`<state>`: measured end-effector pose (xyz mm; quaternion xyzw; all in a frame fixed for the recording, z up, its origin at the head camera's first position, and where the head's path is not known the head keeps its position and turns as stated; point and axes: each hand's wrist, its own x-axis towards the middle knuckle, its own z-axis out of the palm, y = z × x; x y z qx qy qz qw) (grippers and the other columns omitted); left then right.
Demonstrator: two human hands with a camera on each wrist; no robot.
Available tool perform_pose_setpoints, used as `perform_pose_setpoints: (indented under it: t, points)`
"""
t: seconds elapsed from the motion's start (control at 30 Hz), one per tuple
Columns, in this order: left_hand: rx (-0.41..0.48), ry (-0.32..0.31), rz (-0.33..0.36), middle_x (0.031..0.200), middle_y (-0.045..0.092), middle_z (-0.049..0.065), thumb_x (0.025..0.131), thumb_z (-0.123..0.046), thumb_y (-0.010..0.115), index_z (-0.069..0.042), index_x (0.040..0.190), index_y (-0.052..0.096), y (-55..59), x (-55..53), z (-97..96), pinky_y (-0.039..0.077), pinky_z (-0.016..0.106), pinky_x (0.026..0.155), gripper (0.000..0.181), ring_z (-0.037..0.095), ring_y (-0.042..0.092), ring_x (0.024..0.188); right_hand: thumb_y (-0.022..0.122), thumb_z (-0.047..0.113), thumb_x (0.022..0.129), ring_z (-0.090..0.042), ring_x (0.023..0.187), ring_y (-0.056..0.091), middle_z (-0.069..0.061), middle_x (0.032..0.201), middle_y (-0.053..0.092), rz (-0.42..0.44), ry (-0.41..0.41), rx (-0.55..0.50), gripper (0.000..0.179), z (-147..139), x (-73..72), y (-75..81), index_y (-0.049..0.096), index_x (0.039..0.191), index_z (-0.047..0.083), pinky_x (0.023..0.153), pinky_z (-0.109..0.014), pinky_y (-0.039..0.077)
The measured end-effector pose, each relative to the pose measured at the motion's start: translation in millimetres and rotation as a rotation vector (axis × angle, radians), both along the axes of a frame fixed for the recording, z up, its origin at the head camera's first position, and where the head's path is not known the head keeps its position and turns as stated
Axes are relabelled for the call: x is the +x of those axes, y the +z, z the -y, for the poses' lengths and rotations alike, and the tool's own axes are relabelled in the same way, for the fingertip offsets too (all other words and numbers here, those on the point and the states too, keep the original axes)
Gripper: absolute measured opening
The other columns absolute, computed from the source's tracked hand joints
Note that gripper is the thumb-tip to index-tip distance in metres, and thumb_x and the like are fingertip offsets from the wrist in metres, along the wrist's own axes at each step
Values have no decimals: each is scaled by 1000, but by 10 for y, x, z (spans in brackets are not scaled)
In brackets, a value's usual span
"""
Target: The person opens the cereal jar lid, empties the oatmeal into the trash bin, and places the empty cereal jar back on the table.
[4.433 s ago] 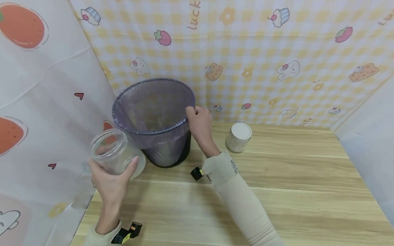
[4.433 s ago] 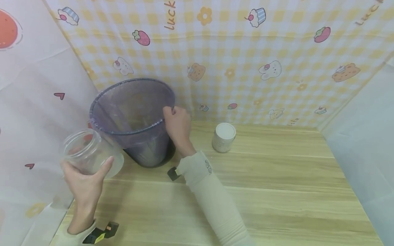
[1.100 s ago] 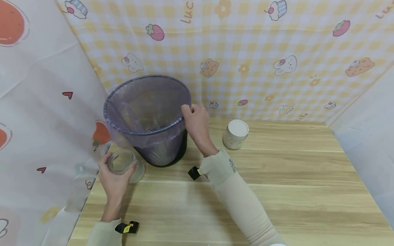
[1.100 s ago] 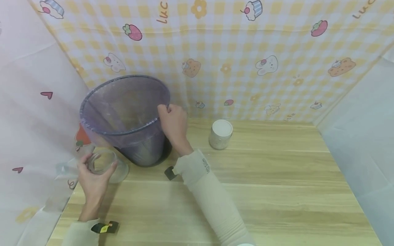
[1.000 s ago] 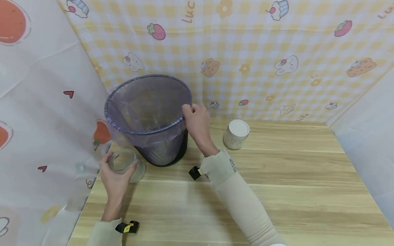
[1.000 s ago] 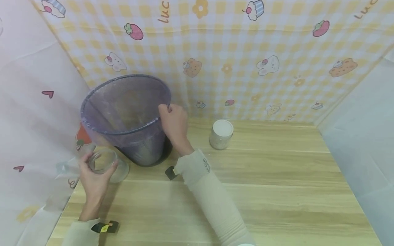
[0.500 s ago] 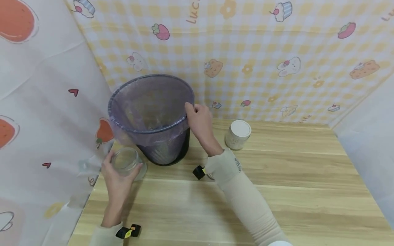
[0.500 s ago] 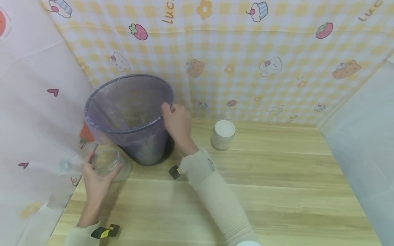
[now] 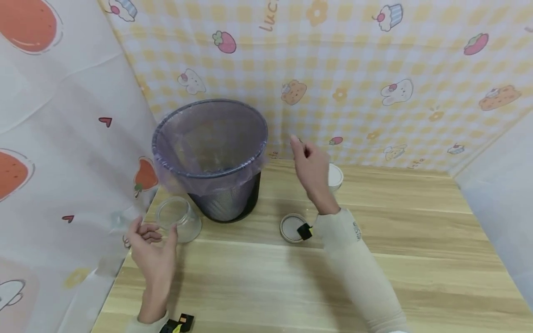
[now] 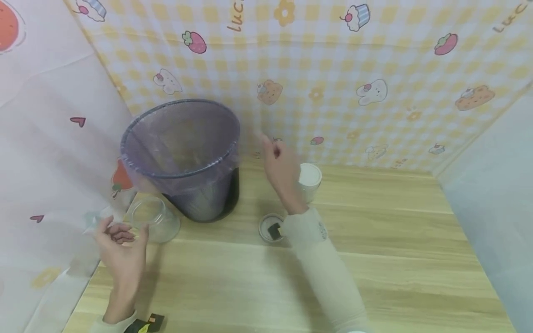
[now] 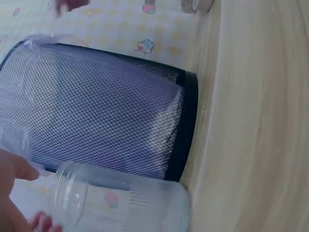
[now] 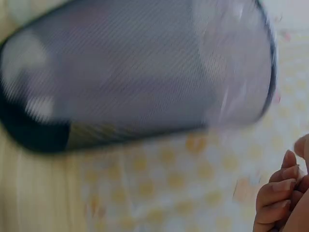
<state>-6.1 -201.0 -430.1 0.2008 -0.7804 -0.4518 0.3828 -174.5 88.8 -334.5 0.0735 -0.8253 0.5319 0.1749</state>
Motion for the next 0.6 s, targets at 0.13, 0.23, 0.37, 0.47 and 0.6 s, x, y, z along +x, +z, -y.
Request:
perform_pose_setpoints:
  t: [0.13,0.23,0.37,0.47,0.6]
  points:
    - [0,-73,-149,87,57,12,81,7,68,10,118,47,-68,24,-62,41,19,74,43,8,53,75,52,36,98,-18,47,40,-3,55,46,-21,-57,171,41,-292,-73,-243,50,65,10,46,-30,32]
    - [-40,-149,-226,82,59,18,80,13,65,15,105,53,-122,31,-107,42,19,73,28,7,54,76,55,30,96,-23,55,46,-6,63,51,-26,-86,279,32,-432,-116,-416,56,73,8,52,-34,36]
    - [-85,-238,-206,80,60,17,78,17,62,14,100,57,-170,39,-173,43,17,73,22,5,54,76,61,27,91,-30,81,48,-13,86,55,-43,-107,370,24,-568,-176,-639,60,87,3,72,-41,39]
    - [-77,-283,-164,80,61,14,79,17,61,14,104,55,-186,48,-240,43,16,71,26,3,55,75,64,29,90,-34,100,43,-16,100,53,-52,-116,410,28,-664,-220,-781,61,97,2,88,-48,33]
    - [-69,-317,-154,81,62,12,80,18,61,12,107,54,-205,53,-338,43,16,71,29,4,56,76,67,33,88,-36,113,38,-17,114,50,-3,-114,449,36,-769,-256,-901,60,107,3,96,-55,25]
